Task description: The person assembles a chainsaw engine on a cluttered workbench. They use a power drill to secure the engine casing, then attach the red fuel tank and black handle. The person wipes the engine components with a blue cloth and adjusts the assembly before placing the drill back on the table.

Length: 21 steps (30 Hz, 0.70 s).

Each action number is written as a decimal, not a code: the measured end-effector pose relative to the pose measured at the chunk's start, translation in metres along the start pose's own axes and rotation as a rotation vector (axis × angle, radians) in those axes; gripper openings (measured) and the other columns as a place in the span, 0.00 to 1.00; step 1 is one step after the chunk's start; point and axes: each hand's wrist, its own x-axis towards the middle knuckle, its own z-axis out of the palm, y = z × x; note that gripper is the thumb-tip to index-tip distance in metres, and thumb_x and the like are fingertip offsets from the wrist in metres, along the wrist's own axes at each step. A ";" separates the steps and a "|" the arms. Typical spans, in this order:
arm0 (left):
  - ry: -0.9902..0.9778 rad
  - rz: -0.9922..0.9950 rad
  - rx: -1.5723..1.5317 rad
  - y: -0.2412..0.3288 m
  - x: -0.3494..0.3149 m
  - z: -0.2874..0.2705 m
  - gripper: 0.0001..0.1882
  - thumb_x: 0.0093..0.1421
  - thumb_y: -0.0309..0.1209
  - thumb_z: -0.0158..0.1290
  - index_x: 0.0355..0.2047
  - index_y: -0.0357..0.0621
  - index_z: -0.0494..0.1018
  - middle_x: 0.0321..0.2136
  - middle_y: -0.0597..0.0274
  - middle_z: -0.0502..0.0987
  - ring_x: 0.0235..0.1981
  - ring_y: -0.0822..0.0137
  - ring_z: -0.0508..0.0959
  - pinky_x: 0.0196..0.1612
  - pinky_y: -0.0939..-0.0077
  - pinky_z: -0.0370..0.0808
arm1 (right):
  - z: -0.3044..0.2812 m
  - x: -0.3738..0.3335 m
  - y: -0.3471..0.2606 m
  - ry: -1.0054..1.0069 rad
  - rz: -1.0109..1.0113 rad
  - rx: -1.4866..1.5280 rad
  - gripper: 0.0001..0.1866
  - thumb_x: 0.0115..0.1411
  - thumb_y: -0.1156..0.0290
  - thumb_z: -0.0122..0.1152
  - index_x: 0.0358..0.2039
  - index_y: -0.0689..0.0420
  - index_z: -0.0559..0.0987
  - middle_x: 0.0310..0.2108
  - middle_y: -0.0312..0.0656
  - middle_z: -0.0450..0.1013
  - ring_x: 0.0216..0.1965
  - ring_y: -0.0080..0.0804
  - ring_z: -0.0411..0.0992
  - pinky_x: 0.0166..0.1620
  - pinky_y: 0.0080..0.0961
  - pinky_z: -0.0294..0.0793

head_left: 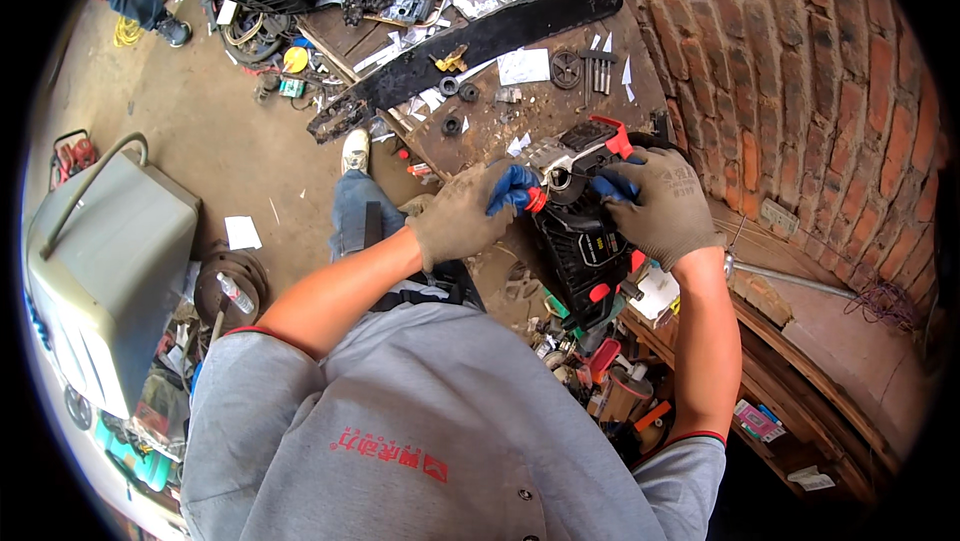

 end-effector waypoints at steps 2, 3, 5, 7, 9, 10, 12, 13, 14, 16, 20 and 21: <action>-0.013 -0.013 -0.104 0.013 0.000 -0.004 0.20 0.59 0.26 0.52 0.53 0.36 0.69 0.42 0.44 0.77 0.44 0.50 0.78 0.49 0.60 0.74 | 0.006 -0.001 0.000 0.031 -0.007 -0.018 0.15 0.51 0.65 0.62 0.39 0.54 0.84 0.38 0.50 0.77 0.45 0.52 0.73 0.52 0.44 0.70; -0.008 -0.015 -0.173 0.018 0.000 -0.006 0.19 0.59 0.24 0.51 0.51 0.35 0.70 0.39 0.48 0.78 0.41 0.58 0.79 0.45 0.65 0.76 | 0.006 -0.001 0.001 0.022 0.015 0.010 0.15 0.51 0.65 0.62 0.39 0.54 0.84 0.38 0.50 0.77 0.45 0.51 0.73 0.52 0.44 0.70; 0.025 -0.087 -0.447 0.018 0.004 -0.001 0.16 0.61 0.22 0.49 0.50 0.33 0.71 0.37 0.53 0.79 0.37 0.65 0.80 0.42 0.70 0.78 | 0.005 0.002 0.002 0.006 0.056 0.065 0.15 0.51 0.65 0.62 0.39 0.54 0.84 0.37 0.50 0.77 0.44 0.51 0.73 0.50 0.44 0.71; 0.076 -0.225 -0.856 0.006 0.011 0.012 0.14 0.64 0.24 0.48 0.50 0.33 0.71 0.36 0.55 0.79 0.36 0.65 0.81 0.41 0.71 0.78 | 0.008 0.004 0.004 0.009 0.059 0.105 0.15 0.51 0.65 0.62 0.39 0.54 0.84 0.36 0.49 0.78 0.44 0.51 0.73 0.49 0.44 0.71; -0.028 -0.226 -0.839 0.014 0.020 0.004 0.13 0.66 0.25 0.47 0.50 0.33 0.70 0.36 0.59 0.79 0.36 0.69 0.80 0.40 0.72 0.78 | 0.013 0.005 0.008 0.024 0.056 0.124 0.14 0.51 0.65 0.62 0.38 0.54 0.84 0.35 0.49 0.78 0.43 0.51 0.73 0.48 0.43 0.71; -0.081 -0.226 -0.829 0.017 0.023 0.002 0.13 0.67 0.26 0.47 0.50 0.34 0.70 0.36 0.60 0.79 0.36 0.71 0.80 0.40 0.73 0.78 | 0.016 0.004 0.009 0.038 0.052 0.123 0.14 0.51 0.64 0.62 0.38 0.54 0.84 0.34 0.49 0.78 0.42 0.51 0.74 0.48 0.43 0.71; -0.076 -0.201 -0.725 0.009 0.025 0.015 0.13 0.67 0.26 0.47 0.50 0.33 0.70 0.37 0.59 0.78 0.35 0.70 0.80 0.39 0.73 0.79 | 0.017 0.006 0.009 0.054 0.040 0.120 0.14 0.51 0.64 0.62 0.37 0.53 0.85 0.34 0.49 0.78 0.42 0.51 0.74 0.47 0.43 0.71; -0.074 -0.189 -0.672 0.007 0.025 0.019 0.13 0.68 0.27 0.47 0.50 0.33 0.70 0.37 0.59 0.78 0.35 0.70 0.81 0.39 0.73 0.79 | 0.017 0.006 0.010 0.056 0.035 0.118 0.14 0.51 0.64 0.62 0.37 0.53 0.85 0.34 0.50 0.78 0.42 0.50 0.74 0.47 0.44 0.71; -0.038 -0.216 -0.741 0.011 0.027 0.018 0.13 0.68 0.27 0.47 0.50 0.33 0.70 0.37 0.59 0.79 0.35 0.70 0.81 0.39 0.73 0.79 | 0.018 0.005 0.010 0.061 0.038 0.119 0.14 0.52 0.64 0.61 0.37 0.53 0.85 0.34 0.50 0.78 0.42 0.50 0.74 0.47 0.44 0.71; 0.035 -0.270 -0.876 0.020 0.032 0.012 0.13 0.68 0.28 0.47 0.50 0.34 0.71 0.36 0.59 0.79 0.34 0.69 0.81 0.38 0.74 0.79 | 0.016 0.005 0.007 0.048 0.056 0.108 0.14 0.51 0.67 0.64 0.39 0.55 0.85 0.37 0.50 0.78 0.44 0.51 0.74 0.50 0.42 0.72; -0.039 -0.369 -0.776 0.014 0.028 -0.004 0.17 0.67 0.23 0.45 0.56 0.33 0.66 0.36 0.59 0.79 0.32 0.66 0.82 0.36 0.73 0.80 | 0.016 0.005 0.010 0.025 0.105 0.141 0.15 0.50 0.69 0.65 0.39 0.56 0.85 0.40 0.50 0.78 0.44 0.52 0.74 0.52 0.42 0.72; -0.086 -0.351 -0.726 0.003 0.025 -0.003 0.17 0.67 0.24 0.45 0.55 0.33 0.68 0.37 0.59 0.79 0.32 0.68 0.81 0.37 0.74 0.79 | 0.017 0.004 0.010 0.050 0.093 0.112 0.15 0.50 0.69 0.65 0.39 0.56 0.85 0.39 0.50 0.78 0.44 0.52 0.74 0.51 0.41 0.72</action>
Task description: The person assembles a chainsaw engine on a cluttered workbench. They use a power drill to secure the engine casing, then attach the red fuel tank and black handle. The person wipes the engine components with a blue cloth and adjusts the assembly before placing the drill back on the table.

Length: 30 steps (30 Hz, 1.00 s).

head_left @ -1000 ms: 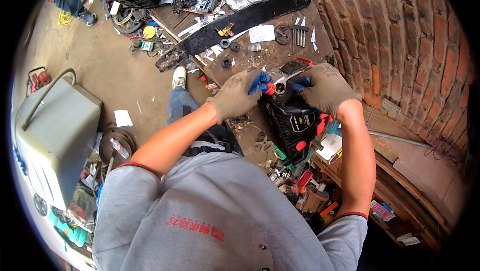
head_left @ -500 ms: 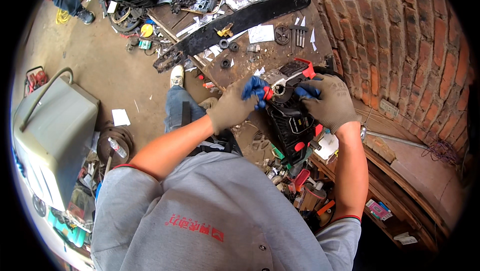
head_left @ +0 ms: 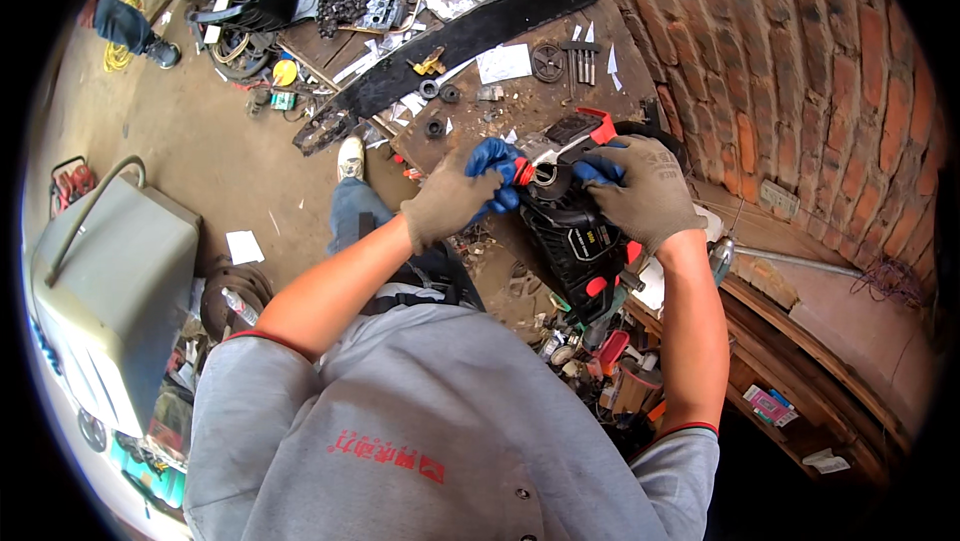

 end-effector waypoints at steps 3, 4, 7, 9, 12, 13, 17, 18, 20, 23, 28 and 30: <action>0.007 0.038 0.062 -0.012 -0.008 -0.004 0.16 0.66 0.24 0.46 0.54 0.34 0.70 0.37 0.60 0.79 0.33 0.71 0.79 0.38 0.75 0.78 | 0.004 -0.005 -0.001 0.069 -0.060 -0.054 0.14 0.50 0.66 0.65 0.38 0.54 0.85 0.37 0.48 0.78 0.44 0.51 0.74 0.51 0.43 0.71; 0.013 0.040 0.054 -0.013 -0.011 -0.002 0.16 0.66 0.24 0.47 0.53 0.33 0.70 0.37 0.60 0.79 0.33 0.71 0.79 0.39 0.75 0.78 | 0.004 -0.007 -0.001 0.086 -0.091 -0.054 0.14 0.50 0.64 0.65 0.37 0.53 0.85 0.36 0.47 0.78 0.43 0.50 0.74 0.51 0.45 0.70; 0.041 0.049 0.012 -0.017 -0.016 0.008 0.15 0.66 0.24 0.47 0.52 0.33 0.72 0.37 0.61 0.79 0.33 0.73 0.78 0.39 0.75 0.77 | 0.004 -0.011 -0.008 0.130 -0.159 -0.136 0.12 0.50 0.63 0.66 0.35 0.51 0.84 0.34 0.46 0.78 0.43 0.48 0.75 0.52 0.45 0.69; 0.059 0.068 -0.020 -0.028 -0.015 0.011 0.14 0.66 0.24 0.48 0.51 0.33 0.72 0.37 0.62 0.79 0.34 0.73 0.78 0.39 0.75 0.77 | 0.008 -0.012 -0.014 0.155 -0.190 -0.195 0.12 0.50 0.63 0.66 0.34 0.52 0.84 0.33 0.45 0.78 0.42 0.47 0.75 0.52 0.44 0.69; 0.031 0.116 0.030 -0.029 -0.014 0.008 0.14 0.64 0.24 0.49 0.49 0.34 0.73 0.38 0.62 0.80 0.34 0.75 0.77 0.38 0.75 0.78 | 0.026 -0.002 -0.013 0.114 -0.188 -0.198 0.11 0.51 0.64 0.64 0.34 0.52 0.85 0.34 0.46 0.79 0.44 0.46 0.75 0.52 0.42 0.69; 0.036 0.101 0.064 -0.029 -0.012 0.006 0.14 0.64 0.24 0.49 0.50 0.34 0.73 0.38 0.61 0.80 0.35 0.74 0.77 0.39 0.75 0.78 | 0.023 0.005 -0.013 0.019 -0.106 -0.149 0.11 0.51 0.64 0.64 0.34 0.53 0.85 0.35 0.46 0.79 0.44 0.46 0.75 0.52 0.41 0.69; 0.031 0.081 0.097 -0.020 -0.013 0.007 0.17 0.63 0.27 0.50 0.51 0.34 0.72 0.40 0.54 0.80 0.38 0.66 0.80 0.43 0.70 0.77 | 0.002 0.006 -0.009 0.019 -0.063 -0.014 0.13 0.54 0.64 0.62 0.39 0.53 0.86 0.39 0.48 0.79 0.45 0.48 0.75 0.52 0.40 0.72; 0.032 0.088 0.082 -0.016 -0.014 0.008 0.17 0.63 0.28 0.51 0.51 0.34 0.72 0.41 0.51 0.80 0.39 0.63 0.81 0.45 0.67 0.77 | -0.005 -0.003 -0.010 0.103 -0.036 -0.071 0.13 0.54 0.65 0.63 0.39 0.54 0.86 0.37 0.48 0.78 0.44 0.48 0.75 0.51 0.41 0.72; 0.175 0.131 0.264 -0.029 -0.007 0.007 0.16 0.63 0.27 0.51 0.50 0.34 0.73 0.38 0.57 0.81 0.36 0.70 0.80 0.41 0.73 0.78 | -0.020 -0.015 -0.016 0.149 0.057 -0.051 0.13 0.52 0.68 0.65 0.39 0.53 0.86 0.36 0.47 0.77 0.43 0.49 0.75 0.50 0.42 0.71; 0.255 0.196 0.406 -0.035 -0.007 0.006 0.16 0.63 0.28 0.52 0.49 0.34 0.74 0.36 0.59 0.81 0.33 0.73 0.80 0.39 0.74 0.78 | -0.028 -0.026 -0.020 0.092 0.171 0.057 0.15 0.50 0.71 0.67 0.41 0.52 0.85 0.35 0.47 0.76 0.42 0.50 0.74 0.48 0.43 0.71; 0.219 0.184 0.237 -0.006 -0.020 0.018 0.15 0.60 0.32 0.53 0.44 0.36 0.75 0.39 0.41 0.80 0.43 0.43 0.79 0.50 0.56 0.73 | -0.021 -0.035 -0.022 0.087 0.227 0.025 0.18 0.49 0.71 0.68 0.43 0.51 0.84 0.36 0.48 0.75 0.42 0.50 0.74 0.47 0.44 0.72; 0.261 0.199 0.342 -0.003 -0.023 0.018 0.14 0.60 0.31 0.53 0.44 0.36 0.75 0.39 0.41 0.79 0.43 0.42 0.78 0.49 0.55 0.73 | -0.019 -0.036 -0.028 0.101 0.179 -0.027 0.18 0.49 0.71 0.68 0.43 0.51 0.85 0.36 0.49 0.75 0.42 0.50 0.74 0.47 0.44 0.72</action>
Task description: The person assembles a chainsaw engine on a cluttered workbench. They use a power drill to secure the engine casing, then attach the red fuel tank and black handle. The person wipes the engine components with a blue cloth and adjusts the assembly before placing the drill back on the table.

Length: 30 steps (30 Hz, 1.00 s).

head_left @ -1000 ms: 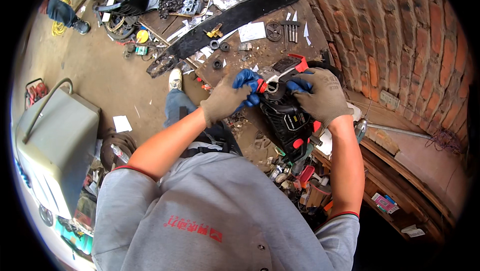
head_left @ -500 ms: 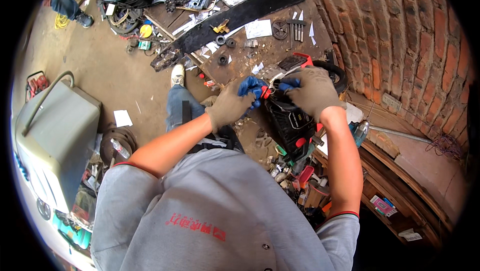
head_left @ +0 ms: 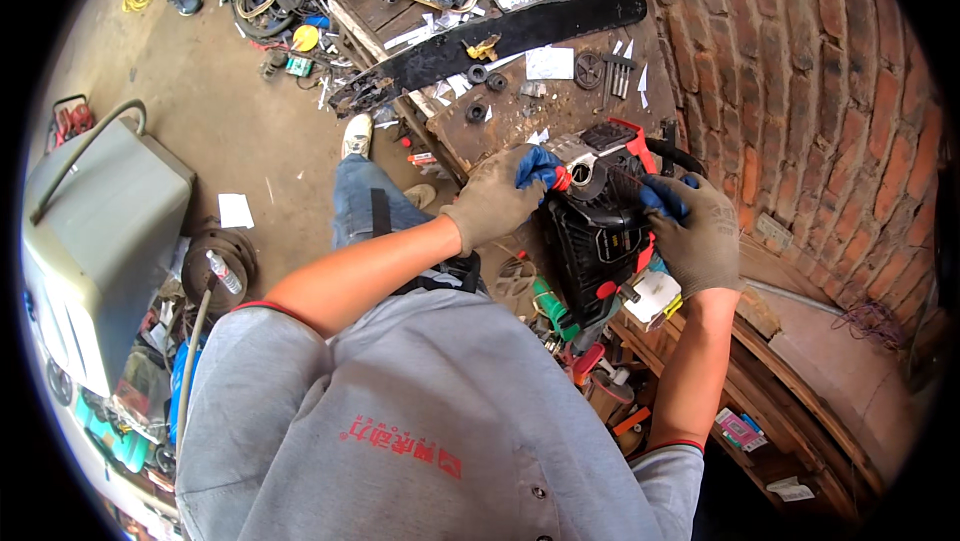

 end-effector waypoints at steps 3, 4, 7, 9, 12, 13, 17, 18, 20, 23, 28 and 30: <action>0.015 0.043 0.080 -0.005 0.000 -0.003 0.14 0.60 0.31 0.53 0.43 0.36 0.75 0.39 0.42 0.79 0.42 0.41 0.78 0.49 0.54 0.74 | 0.005 0.002 -0.007 0.056 -0.114 -0.098 0.17 0.49 0.71 0.68 0.42 0.51 0.85 0.37 0.50 0.75 0.43 0.50 0.74 0.48 0.45 0.72; 0.014 0.058 0.093 -0.009 0.001 -0.002 0.14 0.60 0.31 0.53 0.43 0.37 0.74 0.39 0.42 0.79 0.43 0.41 0.78 0.49 0.54 0.74 | 0.005 0.003 -0.008 0.074 -0.161 -0.137 0.17 0.49 0.71 0.68 0.42 0.51 0.85 0.38 0.50 0.75 0.43 0.51 0.74 0.48 0.45 0.72; 0.062 0.111 0.131 -0.020 -0.001 0.000 0.15 0.60 0.33 0.53 0.44 0.37 0.74 0.40 0.41 0.79 0.43 0.41 0.78 0.49 0.54 0.74 | 0.001 0.005 -0.014 -0.021 -0.057 -0.159 0.17 0.48 0.71 0.68 0.42 0.51 0.84 0.40 0.50 0.75 0.44 0.51 0.74 0.49 0.45 0.72; 0.017 0.092 0.100 -0.025 0.003 0.000 0.17 0.59 0.32 0.53 0.47 0.36 0.74 0.37 0.43 0.80 0.41 0.46 0.80 0.47 0.56 0.75 | -0.001 0.006 -0.020 -0.088 0.006 -0.162 0.18 0.48 0.70 0.68 0.42 0.51 0.84 0.41 0.49 0.75 0.46 0.52 0.73 0.50 0.44 0.73; 0.033 0.072 0.131 -0.037 0.005 0.002 0.18 0.59 0.31 0.52 0.49 0.36 0.74 0.36 0.44 0.80 0.39 0.48 0.81 0.46 0.57 0.76 | -0.001 0.008 -0.028 -0.085 -0.080 -0.221 0.18 0.47 0.70 0.68 0.42 0.51 0.84 0.42 0.47 0.76 0.47 0.52 0.73 0.49 0.45 0.73; 0.052 0.067 0.155 -0.040 0.005 0.004 0.18 0.60 0.31 0.52 0.49 0.36 0.74 0.36 0.44 0.80 0.39 0.48 0.81 0.46 0.57 0.76 | 0.005 0.008 -0.026 -0.056 -0.150 -0.249 0.18 0.47 0.70 0.68 0.42 0.51 0.84 0.42 0.46 0.76 0.47 0.52 0.73 0.49 0.46 0.73; 0.040 0.137 0.184 -0.040 0.004 0.000 0.20 0.60 0.31 0.53 0.51 0.35 0.71 0.37 0.43 0.79 0.39 0.48 0.80 0.46 0.58 0.76 | 0.011 0.010 -0.025 -0.023 -0.367 -0.288 0.18 0.46 0.70 0.68 0.41 0.51 0.83 0.39 0.45 0.76 0.46 0.51 0.74 0.48 0.46 0.73; -0.022 0.089 0.132 -0.037 0.005 -0.004 0.23 0.61 0.33 0.53 0.53 0.33 0.70 0.40 0.39 0.78 0.43 0.43 0.79 0.49 0.55 0.74 | 0.014 0.011 -0.026 0.021 -0.429 -0.337 0.17 0.44 0.69 0.69 0.39 0.51 0.83 0.38 0.43 0.76 0.45 0.48 0.74 0.47 0.45 0.74; -0.088 0.042 0.058 -0.033 0.005 -0.008 0.25 0.61 0.35 0.53 0.55 0.31 0.68 0.43 0.36 0.78 0.46 0.39 0.77 0.51 0.53 0.73 | 0.018 0.011 -0.029 0.008 -0.422 -0.375 0.16 0.45 0.69 0.69 0.37 0.52 0.83 0.38 0.42 0.76 0.44 0.47 0.74 0.46 0.43 0.74; -0.087 0.035 0.043 -0.032 0.005 -0.008 0.24 0.61 0.34 0.53 0.54 0.31 0.69 0.43 0.37 0.78 0.46 0.39 0.77 0.51 0.53 0.73 | 0.019 0.011 -0.040 -0.030 -0.391 -0.394 0.12 0.48 0.68 0.67 0.36 0.52 0.83 0.37 0.42 0.76 0.43 0.46 0.74 0.46 0.42 0.74; -0.036 -0.026 0.190 -0.024 0.003 -0.006 0.20 0.60 0.32 0.54 0.51 0.35 0.72 0.42 0.39 0.79 0.45 0.43 0.79 0.49 0.55 0.74 | 0.007 -0.002 -0.025 0.100 -0.333 -0.167 0.10 0.50 0.69 0.67 0.35 0.53 0.83 0.35 0.43 0.74 0.41 0.45 0.74 0.43 0.43 0.72; -0.040 -0.034 0.063 -0.028 0.005 -0.005 0.18 0.60 0.31 0.54 0.49 0.36 0.73 0.41 0.41 0.79 0.42 0.47 0.80 0.47 0.58 0.75 | -0.004 -0.015 -0.007 0.272 -0.221 0.039 0.10 0.49 0.72 0.68 0.34 0.54 0.82 0.32 0.43 0.74 0.37 0.46 0.74 0.39 0.42 0.71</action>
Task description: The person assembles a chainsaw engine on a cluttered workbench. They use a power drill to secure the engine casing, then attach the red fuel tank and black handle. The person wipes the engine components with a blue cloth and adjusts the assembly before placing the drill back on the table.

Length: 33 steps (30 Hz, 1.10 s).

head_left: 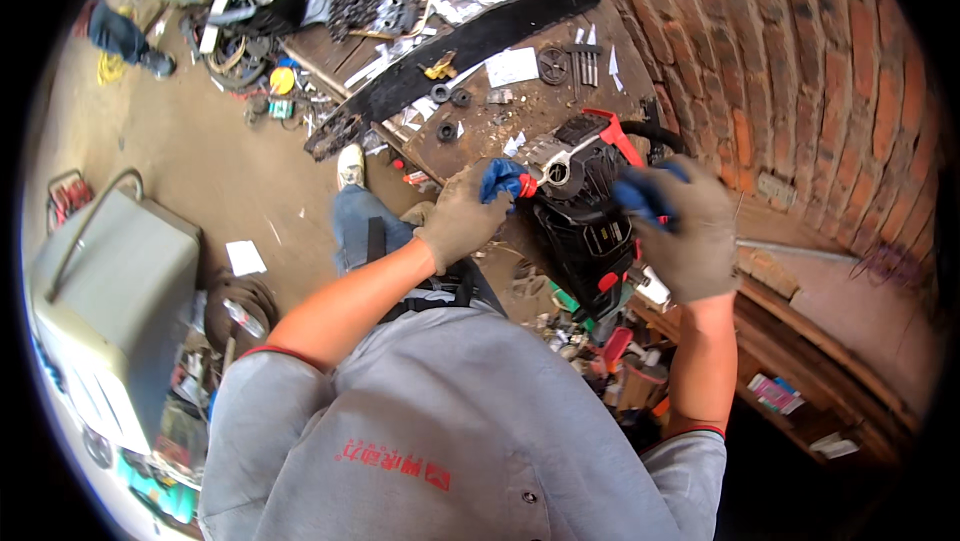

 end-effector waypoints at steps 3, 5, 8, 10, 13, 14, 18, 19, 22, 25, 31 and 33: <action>0.000 0.013 -0.009 -0.006 0.001 0.002 0.16 0.62 0.24 0.51 0.51 0.34 0.73 0.38 0.62 0.79 0.36 0.75 0.77 0.37 0.77 0.76 | -0.017 -0.036 0.020 0.297 0.207 0.367 0.14 0.48 0.75 0.71 0.37 0.61 0.83 0.31 0.47 0.77 0.34 0.42 0.76 0.38 0.29 0.74; -0.036 -0.045 -0.073 -0.003 0.002 0.002 0.16 0.63 0.22 0.50 0.52 0.34 0.72 0.40 0.62 0.79 0.36 0.74 0.78 0.38 0.78 0.77 | -0.006 -0.073 0.036 0.452 0.327 0.564 0.14 0.48 0.77 0.70 0.38 0.64 0.82 0.34 0.47 0.77 0.37 0.38 0.76 0.41 0.27 0.74; 0.009 -0.009 -0.087 0.010 -0.001 0.001 0.17 0.65 0.21 0.46 0.54 0.32 0.71 0.43 0.61 0.78 0.39 0.73 0.77 0.46 0.78 0.76 | 0.011 -0.120 0.051 0.678 0.440 0.798 0.14 0.46 0.81 0.68 0.37 0.68 0.82 0.36 0.47 0.77 0.39 0.34 0.75 0.44 0.27 0.73; 0.048 -0.055 -0.185 0.024 -0.008 0.005 0.17 0.66 0.21 0.45 0.55 0.31 0.70 0.43 0.62 0.78 0.40 0.74 0.76 0.47 0.79 0.74 | 0.024 -0.153 0.056 0.771 0.546 0.912 0.14 0.45 0.83 0.67 0.36 0.69 0.81 0.37 0.47 0.77 0.39 0.33 0.74 0.45 0.27 0.73; 0.060 0.058 0.059 0.027 -0.009 0.003 0.17 0.67 0.23 0.47 0.55 0.31 0.70 0.43 0.62 0.78 0.39 0.75 0.76 0.45 0.80 0.74 | 0.063 -0.199 0.068 0.839 0.714 1.020 0.14 0.45 0.84 0.66 0.36 0.70 0.80 0.36 0.46 0.76 0.38 0.32 0.74 0.45 0.26 0.73; 0.076 0.037 0.040 0.030 -0.011 0.004 0.16 0.67 0.23 0.47 0.54 0.32 0.71 0.42 0.63 0.78 0.38 0.76 0.75 0.43 0.82 0.73 | 0.077 -0.209 0.071 0.841 0.743 1.046 0.14 0.46 0.83 0.65 0.36 0.70 0.80 0.35 0.45 0.76 0.37 0.31 0.73 0.44 0.26 0.73; 0.100 0.175 0.218 0.043 -0.011 0.009 0.14 0.66 0.25 0.52 0.51 0.32 0.73 0.42 0.57 0.79 0.44 0.71 0.77 0.48 0.77 0.75 | 0.117 -0.226 0.061 0.811 0.908 0.937 0.09 0.56 0.80 0.56 0.36 0.68 0.81 0.31 0.37 0.73 0.32 0.23 0.69 0.35 0.20 0.66; 0.091 0.181 0.237 0.043 -0.009 0.009 0.14 0.66 0.24 0.52 0.51 0.32 0.73 0.42 0.57 0.79 0.44 0.71 0.77 0.48 0.76 0.75 | 0.118 -0.227 0.059 0.790 0.930 0.944 0.09 0.57 0.80 0.56 0.36 0.68 0.81 0.31 0.36 0.73 0.31 0.23 0.69 0.35 0.20 0.66; 0.071 0.184 0.206 0.031 -0.005 0.007 0.15 0.62 0.22 0.52 0.49 0.32 0.73 0.45 0.52 0.77 0.45 0.66 0.79 0.48 0.72 0.76 | 0.101 -0.223 0.052 0.735 0.931 0.977 0.09 0.57 0.79 0.55 0.36 0.69 0.81 0.29 0.36 0.73 0.30 0.21 0.68 0.35 0.20 0.66; -0.009 0.232 0.370 0.023 -0.002 -0.001 0.16 0.63 0.20 0.47 0.51 0.32 0.70 0.46 0.56 0.77 0.47 0.67 0.76 0.54 0.73 0.73 | 0.084 -0.209 0.049 0.714 0.822 1.093 0.11 0.57 0.80 0.55 0.37 0.70 0.81 0.28 0.36 0.73 0.29 0.21 0.68 0.33 0.19 0.65; -0.022 0.218 0.313 0.023 0.002 -0.006 0.19 0.56 0.22 0.51 0.49 0.35 0.72 0.43 0.50 0.76 0.44 0.54 0.78 0.48 0.64 0.75 | 0.037 -0.133 0.050 0.626 0.529 0.620 0.14 0.51 0.78 0.64 0.39 0.68 0.83 0.27 0.42 0.73 0.24 0.28 0.70 0.30 0.23 0.67; -0.011 0.218 0.266 0.021 0.005 -0.007 0.19 0.54 0.25 0.56 0.48 0.37 0.73 0.42 0.47 0.76 0.42 0.48 0.79 0.45 0.61 0.75 | 0.016 -0.092 0.048 0.446 0.333 0.563 0.15 0.48 0.73 0.69 0.38 0.62 0.85 0.28 0.44 0.76 0.26 0.35 0.72 0.31 0.27 0.69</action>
